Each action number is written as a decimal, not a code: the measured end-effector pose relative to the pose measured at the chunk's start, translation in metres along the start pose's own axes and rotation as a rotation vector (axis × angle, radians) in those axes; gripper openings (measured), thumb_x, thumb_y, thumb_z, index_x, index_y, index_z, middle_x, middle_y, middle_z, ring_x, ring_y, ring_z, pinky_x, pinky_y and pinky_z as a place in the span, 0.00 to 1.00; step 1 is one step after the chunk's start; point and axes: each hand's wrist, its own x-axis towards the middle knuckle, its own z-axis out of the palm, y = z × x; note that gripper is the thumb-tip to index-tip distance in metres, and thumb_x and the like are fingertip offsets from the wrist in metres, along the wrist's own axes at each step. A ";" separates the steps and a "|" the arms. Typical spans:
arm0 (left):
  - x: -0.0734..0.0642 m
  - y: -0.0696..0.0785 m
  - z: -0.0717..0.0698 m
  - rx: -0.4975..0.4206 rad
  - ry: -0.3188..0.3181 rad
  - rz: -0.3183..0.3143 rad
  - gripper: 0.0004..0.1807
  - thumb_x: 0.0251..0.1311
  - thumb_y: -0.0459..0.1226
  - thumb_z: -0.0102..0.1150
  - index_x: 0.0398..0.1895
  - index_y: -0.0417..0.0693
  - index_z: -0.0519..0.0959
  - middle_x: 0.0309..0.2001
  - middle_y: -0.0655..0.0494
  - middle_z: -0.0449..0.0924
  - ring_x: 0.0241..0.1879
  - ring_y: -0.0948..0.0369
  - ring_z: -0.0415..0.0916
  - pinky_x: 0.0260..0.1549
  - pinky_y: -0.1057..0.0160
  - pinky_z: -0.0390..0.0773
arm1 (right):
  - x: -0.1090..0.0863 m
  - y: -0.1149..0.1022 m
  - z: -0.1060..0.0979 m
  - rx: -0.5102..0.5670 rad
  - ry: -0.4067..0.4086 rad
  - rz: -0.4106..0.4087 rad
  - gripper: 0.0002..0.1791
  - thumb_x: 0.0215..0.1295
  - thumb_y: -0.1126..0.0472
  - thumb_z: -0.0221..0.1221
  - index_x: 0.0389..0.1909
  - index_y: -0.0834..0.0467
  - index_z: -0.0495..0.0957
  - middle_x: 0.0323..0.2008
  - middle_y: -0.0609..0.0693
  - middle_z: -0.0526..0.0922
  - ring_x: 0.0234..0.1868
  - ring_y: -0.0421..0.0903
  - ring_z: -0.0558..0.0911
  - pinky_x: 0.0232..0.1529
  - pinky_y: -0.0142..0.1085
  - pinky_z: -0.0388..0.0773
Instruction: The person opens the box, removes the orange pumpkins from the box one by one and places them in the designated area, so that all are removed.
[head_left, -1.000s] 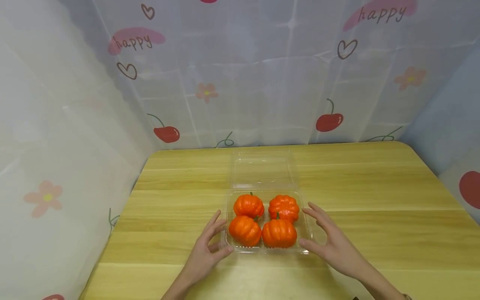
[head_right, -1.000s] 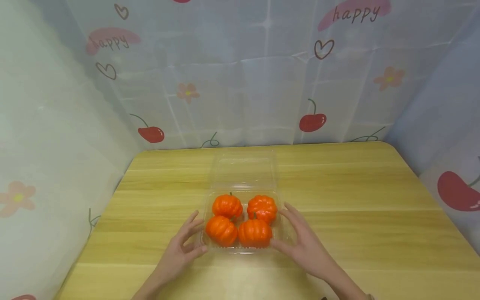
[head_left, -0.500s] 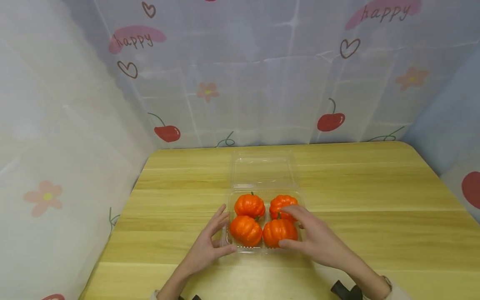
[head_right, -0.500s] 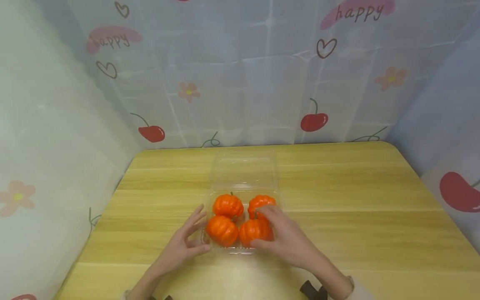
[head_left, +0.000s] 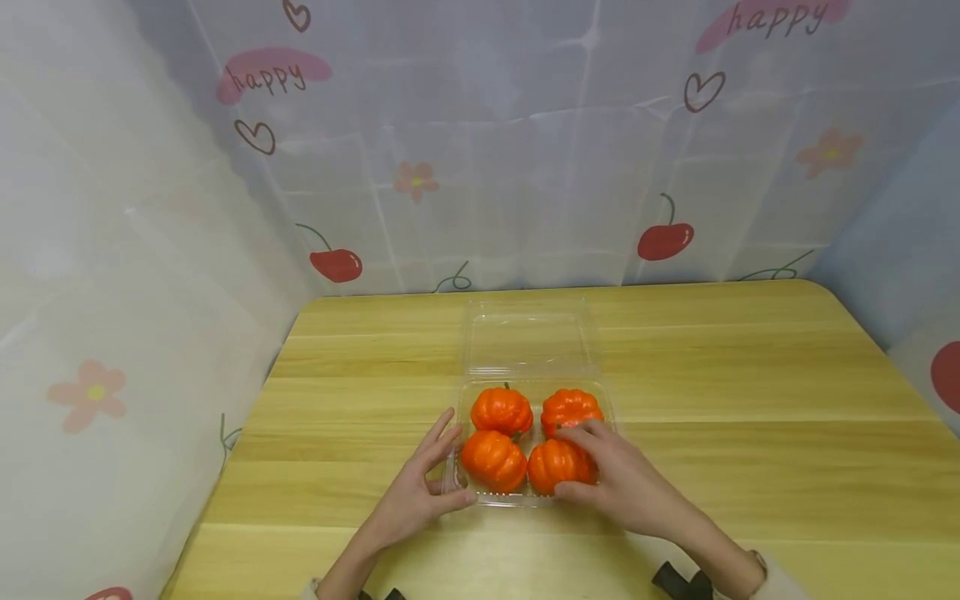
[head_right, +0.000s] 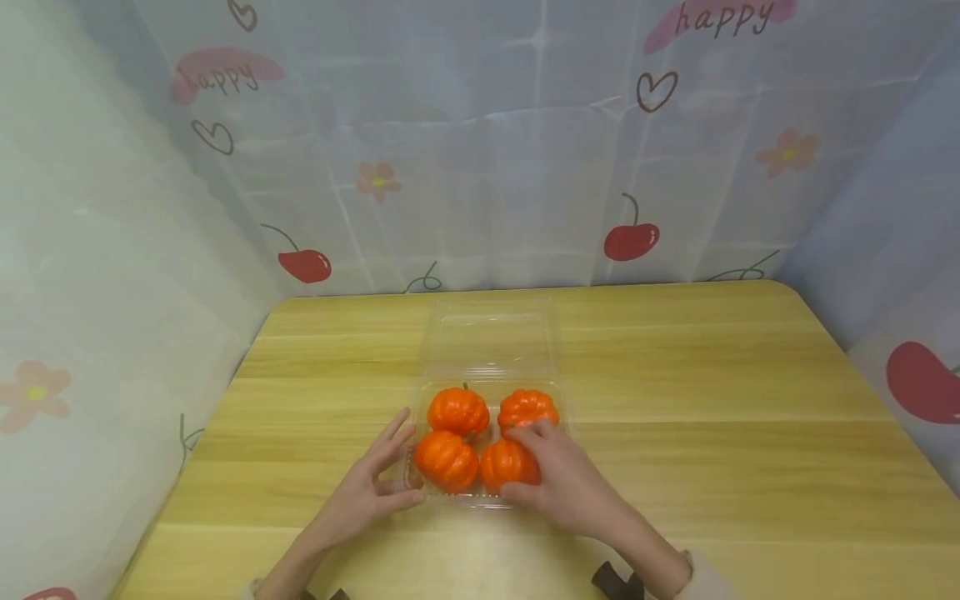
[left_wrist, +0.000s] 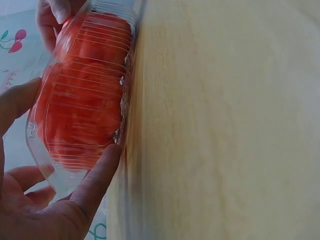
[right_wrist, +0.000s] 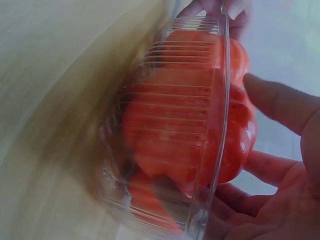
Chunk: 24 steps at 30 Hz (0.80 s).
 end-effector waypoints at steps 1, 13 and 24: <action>0.000 0.000 0.000 0.000 0.000 -0.001 0.48 0.52 0.29 0.72 0.75 0.36 0.57 0.79 0.57 0.34 0.73 0.40 0.46 0.46 0.59 0.82 | 0.000 0.000 0.000 -0.006 0.003 0.001 0.33 0.56 0.49 0.71 0.61 0.58 0.76 0.54 0.50 0.75 0.52 0.50 0.75 0.53 0.52 0.75; -0.001 -0.002 0.001 0.012 0.019 -0.011 0.48 0.51 0.31 0.73 0.75 0.37 0.57 0.79 0.60 0.35 0.73 0.39 0.45 0.49 0.58 0.80 | -0.001 0.001 0.002 -0.029 0.023 0.004 0.28 0.56 0.56 0.71 0.59 0.57 0.78 0.53 0.47 0.76 0.53 0.49 0.75 0.54 0.52 0.74; -0.002 0.002 0.002 0.069 0.025 -0.021 0.48 0.53 0.34 0.73 0.75 0.39 0.58 0.79 0.61 0.37 0.73 0.41 0.48 0.59 0.56 0.73 | -0.005 0.000 0.000 0.020 0.037 -0.015 0.28 0.55 0.59 0.72 0.58 0.57 0.78 0.55 0.47 0.75 0.55 0.49 0.75 0.55 0.52 0.75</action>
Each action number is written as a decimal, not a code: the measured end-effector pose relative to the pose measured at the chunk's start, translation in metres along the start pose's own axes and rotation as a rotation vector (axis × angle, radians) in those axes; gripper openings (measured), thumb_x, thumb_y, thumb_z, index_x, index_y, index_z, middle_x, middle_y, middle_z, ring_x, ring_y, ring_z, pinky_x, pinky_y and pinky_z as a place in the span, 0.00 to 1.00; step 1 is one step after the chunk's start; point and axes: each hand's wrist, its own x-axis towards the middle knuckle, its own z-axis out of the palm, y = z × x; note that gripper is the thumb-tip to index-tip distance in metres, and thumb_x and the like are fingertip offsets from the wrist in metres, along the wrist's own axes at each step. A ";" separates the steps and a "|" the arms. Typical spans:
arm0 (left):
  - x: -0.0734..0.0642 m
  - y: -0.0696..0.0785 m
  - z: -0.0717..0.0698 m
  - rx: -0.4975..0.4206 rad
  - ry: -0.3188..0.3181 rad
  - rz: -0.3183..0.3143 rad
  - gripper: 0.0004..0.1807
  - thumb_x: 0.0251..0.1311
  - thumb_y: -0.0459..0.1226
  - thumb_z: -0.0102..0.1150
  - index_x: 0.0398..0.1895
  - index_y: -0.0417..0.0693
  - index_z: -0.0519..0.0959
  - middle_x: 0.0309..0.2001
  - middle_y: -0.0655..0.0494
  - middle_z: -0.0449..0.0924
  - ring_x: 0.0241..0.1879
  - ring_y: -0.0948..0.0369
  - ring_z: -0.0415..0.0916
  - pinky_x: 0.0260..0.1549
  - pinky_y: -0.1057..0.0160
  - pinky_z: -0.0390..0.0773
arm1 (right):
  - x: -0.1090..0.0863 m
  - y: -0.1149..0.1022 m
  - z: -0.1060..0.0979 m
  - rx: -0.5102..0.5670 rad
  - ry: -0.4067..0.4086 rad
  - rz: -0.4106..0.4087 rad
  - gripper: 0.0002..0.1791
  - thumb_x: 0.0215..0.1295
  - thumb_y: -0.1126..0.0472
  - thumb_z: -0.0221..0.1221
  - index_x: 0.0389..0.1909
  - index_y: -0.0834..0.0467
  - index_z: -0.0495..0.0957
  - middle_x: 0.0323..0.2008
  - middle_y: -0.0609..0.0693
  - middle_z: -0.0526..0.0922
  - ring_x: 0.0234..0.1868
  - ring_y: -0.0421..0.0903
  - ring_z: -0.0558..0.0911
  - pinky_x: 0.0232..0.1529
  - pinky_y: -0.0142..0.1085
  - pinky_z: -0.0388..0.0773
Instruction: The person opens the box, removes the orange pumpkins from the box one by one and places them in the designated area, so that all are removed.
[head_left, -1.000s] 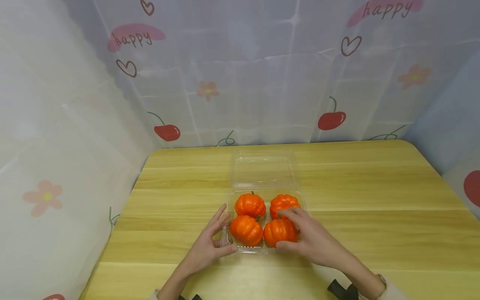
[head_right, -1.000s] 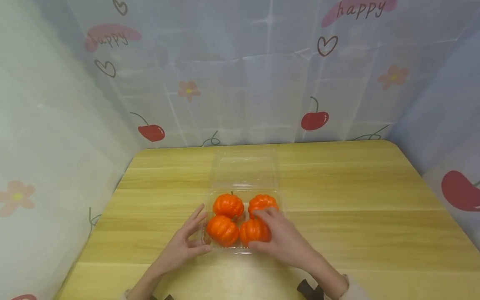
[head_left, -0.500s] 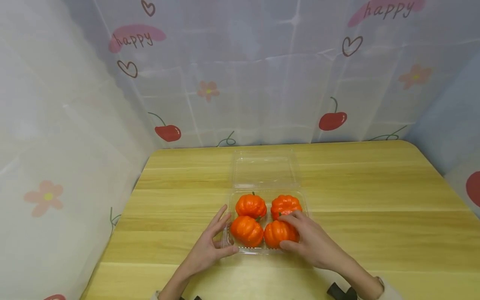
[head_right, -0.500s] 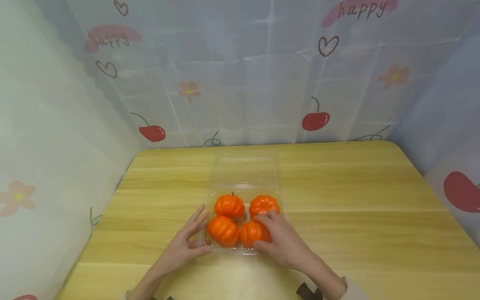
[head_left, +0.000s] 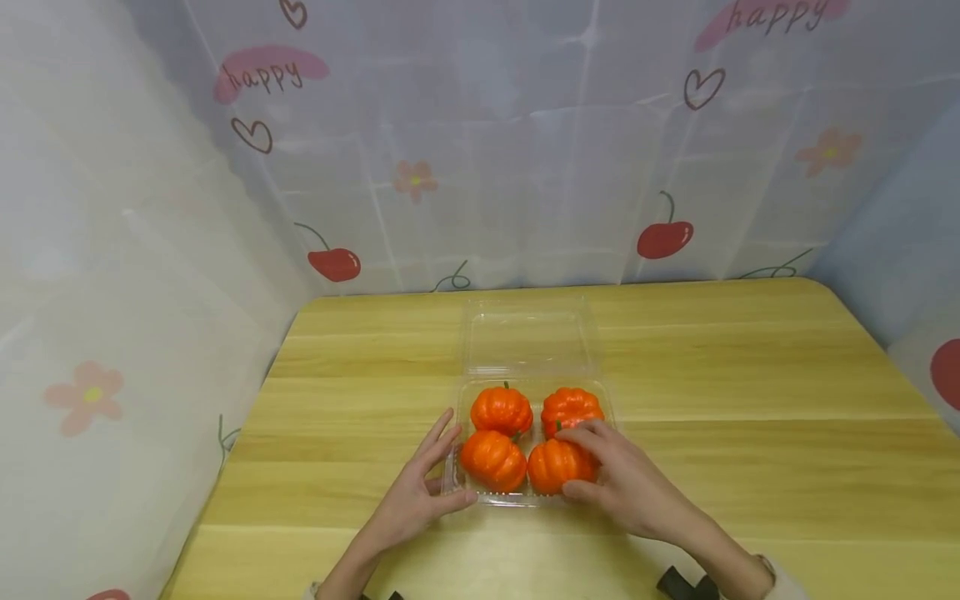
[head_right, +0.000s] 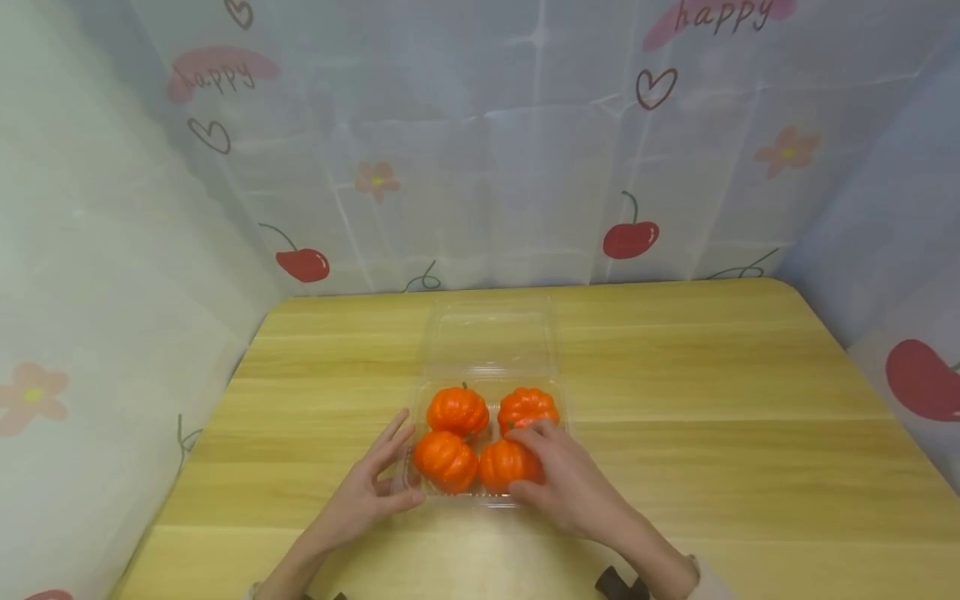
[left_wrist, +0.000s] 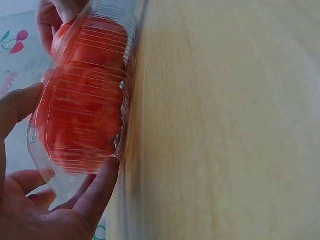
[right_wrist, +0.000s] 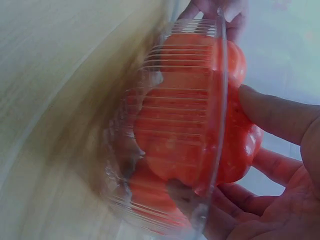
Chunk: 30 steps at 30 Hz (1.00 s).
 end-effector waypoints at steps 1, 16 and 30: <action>0.000 0.001 0.000 -0.001 -0.001 0.002 0.48 0.53 0.33 0.73 0.75 0.38 0.58 0.79 0.60 0.37 0.73 0.41 0.48 0.59 0.56 0.73 | -0.001 0.000 -0.001 0.008 0.005 -0.005 0.28 0.55 0.60 0.72 0.59 0.56 0.78 0.55 0.46 0.75 0.55 0.49 0.75 0.55 0.51 0.76; 0.000 0.000 0.000 0.027 0.006 0.009 0.47 0.52 0.34 0.73 0.74 0.38 0.58 0.79 0.59 0.36 0.73 0.40 0.49 0.61 0.51 0.70 | -0.011 0.003 -0.022 0.189 0.121 -0.057 0.32 0.58 0.60 0.71 0.63 0.61 0.72 0.56 0.52 0.75 0.57 0.52 0.76 0.56 0.50 0.77; 0.000 0.000 0.000 0.008 0.011 0.003 0.47 0.52 0.34 0.73 0.75 0.39 0.58 0.79 0.62 0.37 0.73 0.40 0.48 0.62 0.51 0.69 | -0.021 0.012 -0.032 0.236 0.230 -0.090 0.34 0.57 0.67 0.69 0.64 0.55 0.70 0.61 0.55 0.70 0.57 0.51 0.72 0.48 0.49 0.82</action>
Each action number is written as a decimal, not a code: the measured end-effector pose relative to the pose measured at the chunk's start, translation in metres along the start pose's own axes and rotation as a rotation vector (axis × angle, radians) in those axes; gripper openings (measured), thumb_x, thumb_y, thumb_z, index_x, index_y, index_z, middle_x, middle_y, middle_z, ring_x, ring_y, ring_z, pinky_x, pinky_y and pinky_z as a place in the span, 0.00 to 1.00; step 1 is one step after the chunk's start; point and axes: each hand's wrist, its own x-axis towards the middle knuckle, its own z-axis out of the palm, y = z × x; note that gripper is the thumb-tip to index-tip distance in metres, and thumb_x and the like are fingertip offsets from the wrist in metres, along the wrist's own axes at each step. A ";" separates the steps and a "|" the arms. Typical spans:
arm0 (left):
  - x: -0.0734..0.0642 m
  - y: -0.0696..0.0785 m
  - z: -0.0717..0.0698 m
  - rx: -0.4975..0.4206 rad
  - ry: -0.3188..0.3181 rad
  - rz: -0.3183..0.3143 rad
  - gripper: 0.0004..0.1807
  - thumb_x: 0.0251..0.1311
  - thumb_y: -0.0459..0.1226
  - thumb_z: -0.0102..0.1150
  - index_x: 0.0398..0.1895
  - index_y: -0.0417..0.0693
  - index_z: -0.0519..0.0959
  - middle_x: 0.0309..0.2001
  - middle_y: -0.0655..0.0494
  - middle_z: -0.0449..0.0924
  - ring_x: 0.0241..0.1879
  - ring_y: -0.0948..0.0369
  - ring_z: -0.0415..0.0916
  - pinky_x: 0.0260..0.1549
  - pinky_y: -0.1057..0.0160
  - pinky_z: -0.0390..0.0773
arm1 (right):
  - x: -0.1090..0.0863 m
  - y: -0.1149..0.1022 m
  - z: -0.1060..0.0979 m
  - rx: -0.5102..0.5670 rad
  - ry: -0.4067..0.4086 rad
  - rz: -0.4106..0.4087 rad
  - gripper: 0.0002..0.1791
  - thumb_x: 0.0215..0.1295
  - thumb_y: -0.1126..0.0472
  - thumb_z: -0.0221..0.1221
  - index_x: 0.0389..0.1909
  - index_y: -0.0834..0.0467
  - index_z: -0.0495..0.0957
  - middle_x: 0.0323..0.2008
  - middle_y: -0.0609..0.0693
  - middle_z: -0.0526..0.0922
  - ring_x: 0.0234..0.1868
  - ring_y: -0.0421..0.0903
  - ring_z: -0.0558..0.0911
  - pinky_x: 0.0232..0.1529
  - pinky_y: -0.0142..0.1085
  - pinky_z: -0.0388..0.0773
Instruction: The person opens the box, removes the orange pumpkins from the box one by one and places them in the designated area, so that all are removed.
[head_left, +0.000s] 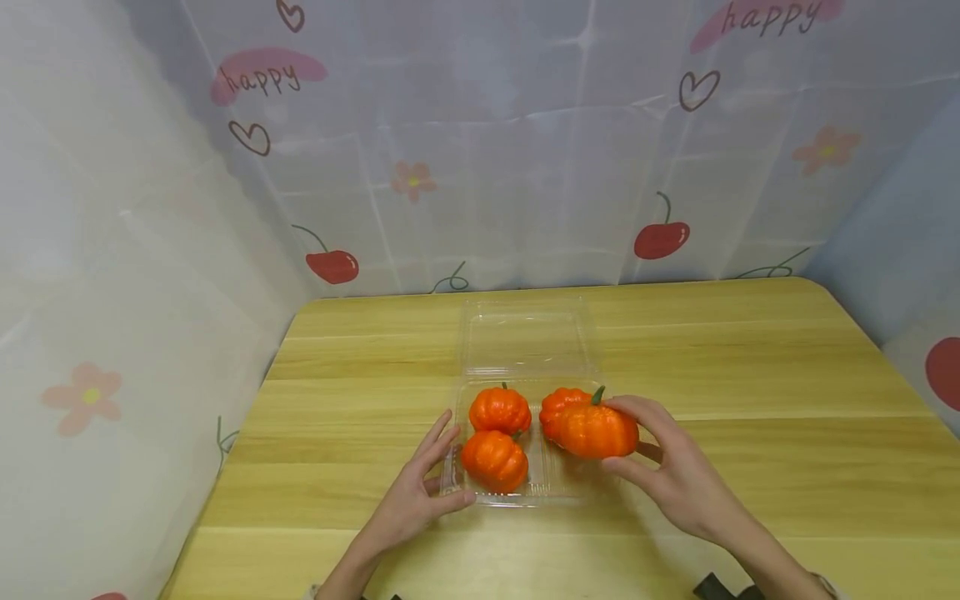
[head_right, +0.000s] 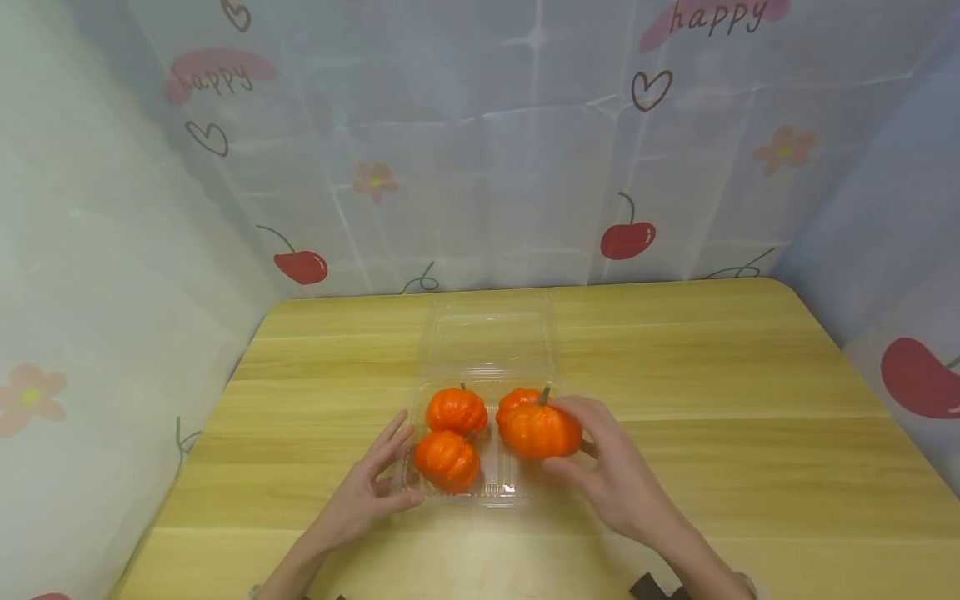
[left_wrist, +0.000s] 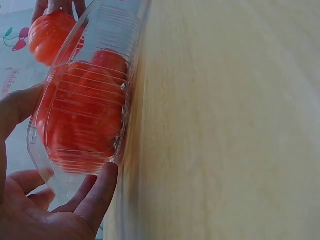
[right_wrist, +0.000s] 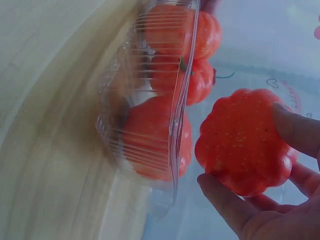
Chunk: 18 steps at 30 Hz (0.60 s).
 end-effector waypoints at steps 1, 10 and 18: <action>0.000 0.000 0.000 -0.001 0.001 0.001 0.47 0.53 0.34 0.73 0.75 0.39 0.58 0.79 0.62 0.37 0.73 0.40 0.48 0.62 0.51 0.69 | -0.001 0.000 -0.001 0.012 0.005 -0.002 0.34 0.57 0.68 0.69 0.65 0.55 0.70 0.61 0.56 0.70 0.57 0.50 0.72 0.47 0.49 0.83; 0.000 -0.002 0.001 -0.028 -0.009 0.005 0.47 0.53 0.32 0.72 0.75 0.37 0.57 0.79 0.60 0.36 0.73 0.40 0.46 0.61 0.55 0.70 | -0.005 0.013 -0.010 -0.036 0.075 0.020 0.36 0.56 0.73 0.68 0.67 0.59 0.69 0.61 0.53 0.67 0.56 0.35 0.71 0.49 0.35 0.81; 0.001 -0.002 0.001 -0.040 -0.007 0.002 0.48 0.52 0.32 0.73 0.75 0.37 0.57 0.79 0.61 0.36 0.74 0.41 0.45 0.61 0.57 0.70 | -0.009 0.027 -0.021 -0.020 0.154 0.035 0.37 0.53 0.79 0.67 0.64 0.63 0.68 0.66 0.62 0.61 0.63 0.41 0.65 0.53 0.17 0.68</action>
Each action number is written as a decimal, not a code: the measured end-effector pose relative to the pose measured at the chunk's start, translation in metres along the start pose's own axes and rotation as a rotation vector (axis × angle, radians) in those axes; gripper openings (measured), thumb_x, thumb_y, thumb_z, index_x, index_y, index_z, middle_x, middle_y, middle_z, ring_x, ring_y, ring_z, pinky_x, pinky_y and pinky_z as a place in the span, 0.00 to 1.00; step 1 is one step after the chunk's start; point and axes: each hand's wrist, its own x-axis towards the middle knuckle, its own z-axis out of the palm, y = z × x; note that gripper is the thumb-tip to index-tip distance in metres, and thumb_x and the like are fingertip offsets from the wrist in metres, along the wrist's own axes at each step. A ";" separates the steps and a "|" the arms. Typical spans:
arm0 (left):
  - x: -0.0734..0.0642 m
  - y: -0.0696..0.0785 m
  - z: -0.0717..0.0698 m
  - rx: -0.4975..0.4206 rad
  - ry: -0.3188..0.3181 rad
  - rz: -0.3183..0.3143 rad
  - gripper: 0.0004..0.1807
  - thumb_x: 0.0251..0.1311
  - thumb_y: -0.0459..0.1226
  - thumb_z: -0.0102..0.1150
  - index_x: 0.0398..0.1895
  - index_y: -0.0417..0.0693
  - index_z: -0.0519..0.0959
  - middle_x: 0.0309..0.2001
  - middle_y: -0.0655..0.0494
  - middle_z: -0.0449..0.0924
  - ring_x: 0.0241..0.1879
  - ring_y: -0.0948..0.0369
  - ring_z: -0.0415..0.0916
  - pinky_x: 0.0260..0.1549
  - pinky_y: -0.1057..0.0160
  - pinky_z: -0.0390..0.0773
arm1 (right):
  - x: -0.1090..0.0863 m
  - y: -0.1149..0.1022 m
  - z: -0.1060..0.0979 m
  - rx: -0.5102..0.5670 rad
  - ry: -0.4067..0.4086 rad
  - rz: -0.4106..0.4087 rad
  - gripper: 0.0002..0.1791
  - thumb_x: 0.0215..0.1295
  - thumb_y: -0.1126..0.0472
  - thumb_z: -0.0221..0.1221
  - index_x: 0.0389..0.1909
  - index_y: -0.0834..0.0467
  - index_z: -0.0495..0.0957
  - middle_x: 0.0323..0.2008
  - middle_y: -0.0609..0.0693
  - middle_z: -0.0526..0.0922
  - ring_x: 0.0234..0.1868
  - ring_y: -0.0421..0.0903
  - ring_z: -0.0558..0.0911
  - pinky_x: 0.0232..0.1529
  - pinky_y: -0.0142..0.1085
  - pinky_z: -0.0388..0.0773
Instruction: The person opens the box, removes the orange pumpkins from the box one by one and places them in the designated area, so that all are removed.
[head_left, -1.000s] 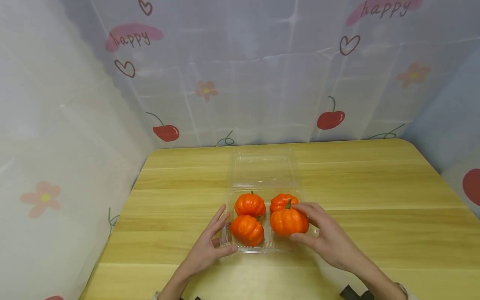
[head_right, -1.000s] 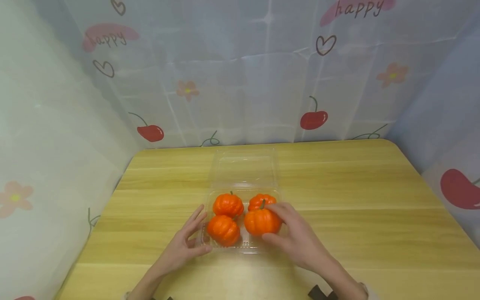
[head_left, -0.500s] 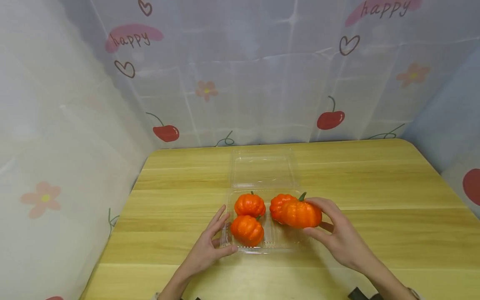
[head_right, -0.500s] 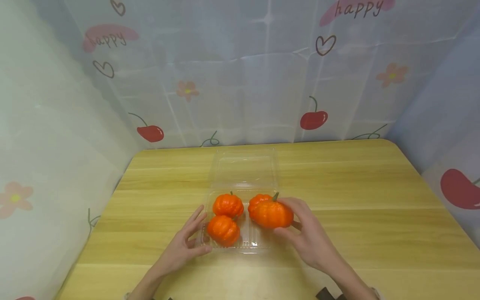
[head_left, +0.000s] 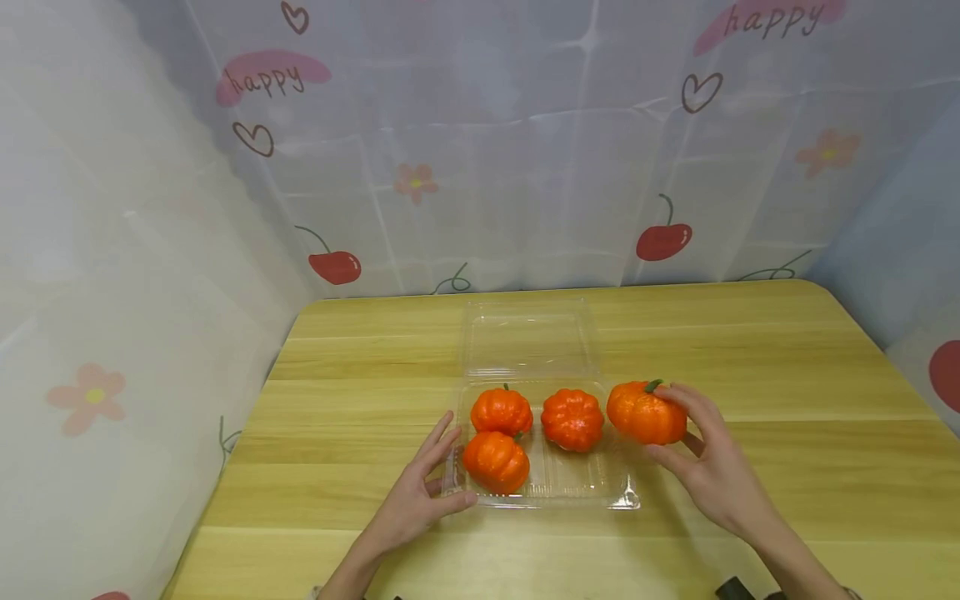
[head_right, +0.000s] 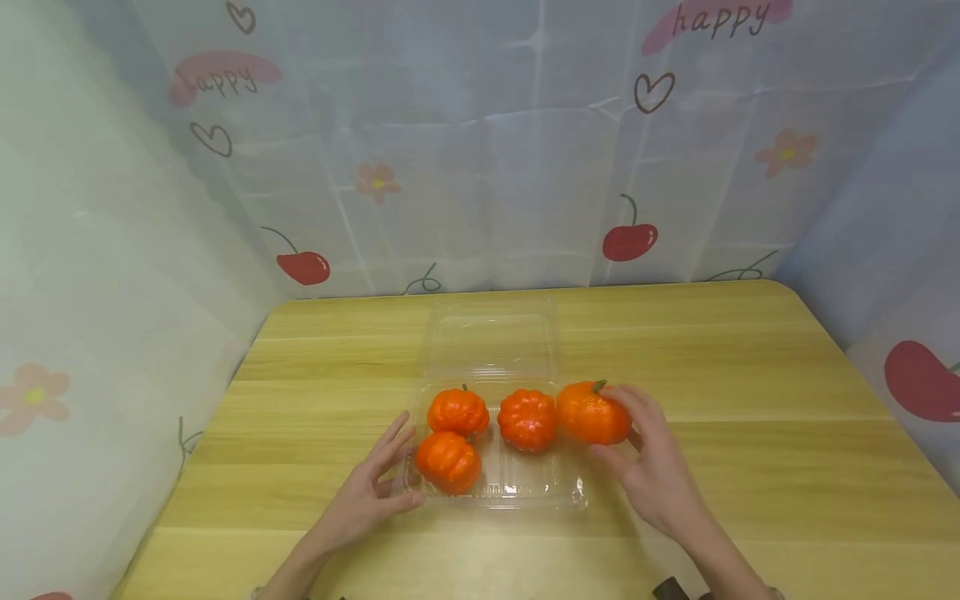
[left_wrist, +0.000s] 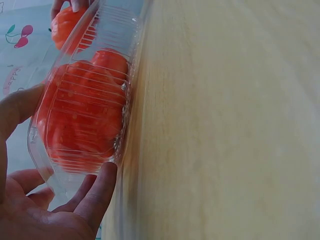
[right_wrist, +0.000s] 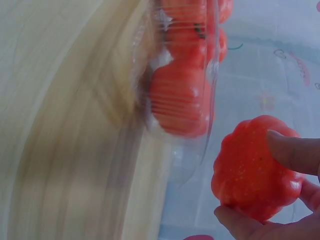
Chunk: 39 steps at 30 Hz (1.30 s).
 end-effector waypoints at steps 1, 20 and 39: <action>0.000 0.000 0.000 -0.002 0.000 0.000 0.48 0.52 0.32 0.73 0.75 0.37 0.57 0.79 0.61 0.36 0.74 0.41 0.45 0.61 0.57 0.69 | 0.000 0.002 -0.001 0.007 0.005 0.005 0.37 0.53 0.79 0.67 0.64 0.63 0.67 0.66 0.63 0.60 0.63 0.37 0.63 0.53 0.16 0.67; 0.000 -0.003 0.000 -0.048 -0.015 0.016 0.50 0.52 0.31 0.72 0.76 0.37 0.54 0.80 0.56 0.33 0.74 0.41 0.44 0.58 0.58 0.74 | 0.015 0.037 -0.014 -0.052 0.035 0.237 0.32 0.63 0.58 0.67 0.61 0.70 0.67 0.64 0.69 0.62 0.61 0.66 0.63 0.41 0.15 0.70; 0.000 -0.004 -0.001 -0.024 -0.014 0.022 0.50 0.53 0.32 0.72 0.76 0.37 0.54 0.80 0.56 0.34 0.74 0.42 0.44 0.60 0.59 0.72 | 0.033 0.061 -0.007 -0.186 -0.065 0.341 0.46 0.59 0.62 0.69 0.69 0.75 0.52 0.62 0.81 0.48 0.56 0.77 0.62 0.54 0.73 0.64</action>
